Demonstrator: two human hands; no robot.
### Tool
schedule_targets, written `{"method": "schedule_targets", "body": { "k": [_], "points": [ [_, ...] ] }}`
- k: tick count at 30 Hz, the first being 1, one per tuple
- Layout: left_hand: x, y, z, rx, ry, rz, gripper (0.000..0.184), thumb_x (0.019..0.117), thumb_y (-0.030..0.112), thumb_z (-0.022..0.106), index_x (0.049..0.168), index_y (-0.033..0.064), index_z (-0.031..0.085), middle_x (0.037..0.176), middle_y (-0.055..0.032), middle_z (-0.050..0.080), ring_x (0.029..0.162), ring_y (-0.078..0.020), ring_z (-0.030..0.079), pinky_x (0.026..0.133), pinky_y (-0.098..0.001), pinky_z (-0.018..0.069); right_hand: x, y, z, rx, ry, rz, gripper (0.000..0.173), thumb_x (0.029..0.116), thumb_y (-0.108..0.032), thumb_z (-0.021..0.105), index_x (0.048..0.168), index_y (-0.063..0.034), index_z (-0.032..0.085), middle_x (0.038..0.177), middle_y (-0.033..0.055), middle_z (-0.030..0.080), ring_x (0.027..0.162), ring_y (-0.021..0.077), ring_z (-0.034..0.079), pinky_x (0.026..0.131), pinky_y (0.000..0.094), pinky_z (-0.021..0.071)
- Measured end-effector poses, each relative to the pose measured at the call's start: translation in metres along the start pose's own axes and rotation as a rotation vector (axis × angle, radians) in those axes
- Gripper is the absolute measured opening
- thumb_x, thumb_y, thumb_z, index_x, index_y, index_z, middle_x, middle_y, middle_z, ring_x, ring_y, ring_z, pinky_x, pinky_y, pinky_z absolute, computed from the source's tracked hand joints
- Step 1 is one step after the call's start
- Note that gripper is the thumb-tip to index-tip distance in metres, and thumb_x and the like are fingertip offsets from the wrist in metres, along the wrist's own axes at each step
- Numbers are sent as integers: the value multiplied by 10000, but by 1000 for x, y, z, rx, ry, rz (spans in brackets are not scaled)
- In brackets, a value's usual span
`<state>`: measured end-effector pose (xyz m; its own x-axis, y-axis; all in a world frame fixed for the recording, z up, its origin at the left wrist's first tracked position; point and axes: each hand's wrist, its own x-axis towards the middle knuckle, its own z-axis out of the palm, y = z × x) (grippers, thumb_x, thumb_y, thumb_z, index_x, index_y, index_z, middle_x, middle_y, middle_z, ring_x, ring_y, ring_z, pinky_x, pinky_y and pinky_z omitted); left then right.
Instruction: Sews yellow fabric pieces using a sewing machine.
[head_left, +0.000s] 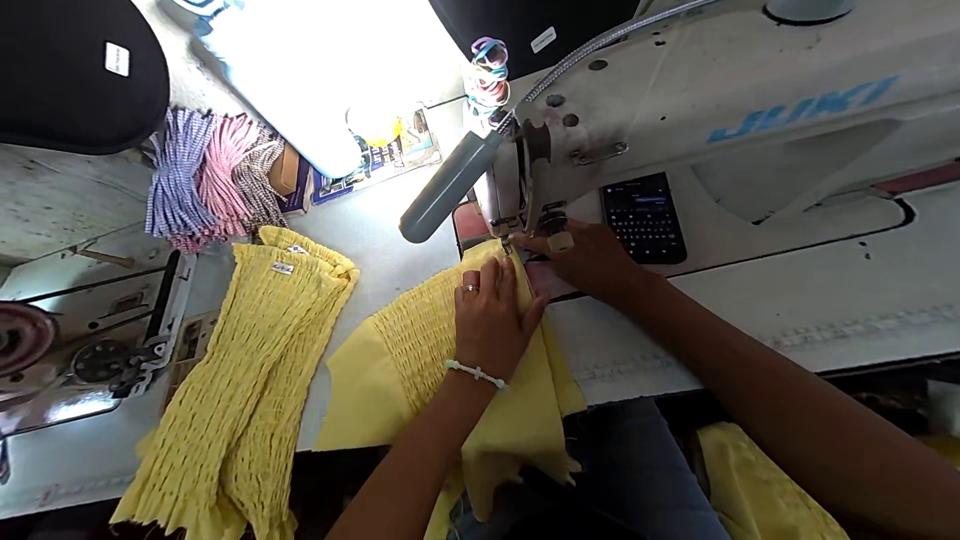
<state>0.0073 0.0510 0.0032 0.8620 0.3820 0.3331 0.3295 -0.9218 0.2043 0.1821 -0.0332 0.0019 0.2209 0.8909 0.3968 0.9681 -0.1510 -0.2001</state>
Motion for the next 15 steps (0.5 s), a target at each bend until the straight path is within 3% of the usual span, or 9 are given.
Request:
{"method": "schedule_targets", "body": {
  "k": [6, 10, 15],
  "points": [
    [-1, -2, -2, -4, -27, -3, 635, 997, 537, 523, 1348, 26, 661, 1317, -213, 634, 1093, -388, 634, 866, -517, 514, -1, -6, -1, -18, -15, 29, 357, 857, 62, 719, 1192, -51, 762, 1037, 237, 686, 806, 381, 700, 592, 470, 551],
    [-3, 0, -4, 1, -42, -2, 642, 999, 544, 510, 1349, 27, 661, 1328, -214, 632, 1104, -390, 634, 863, -516, 515, -3, -9, -4, 5, -24, 22, 366, 868, 41, 722, 1217, -64, 755, 1092, 257, 703, 847, 402, 714, 632, 486, 565],
    [-7, 2, -3, 32, -18, 0, 634, 1005, 551, 486, 1341, 47, 675, 1313, -193, 646, 1079, -372, 639, 829, -497, 515, -8, -11, -4, 32, -10, 13, 337, 866, 37, 731, 1174, -92, 775, 1116, 211, 707, 854, 376, 713, 625, 470, 570]
  ]
}}
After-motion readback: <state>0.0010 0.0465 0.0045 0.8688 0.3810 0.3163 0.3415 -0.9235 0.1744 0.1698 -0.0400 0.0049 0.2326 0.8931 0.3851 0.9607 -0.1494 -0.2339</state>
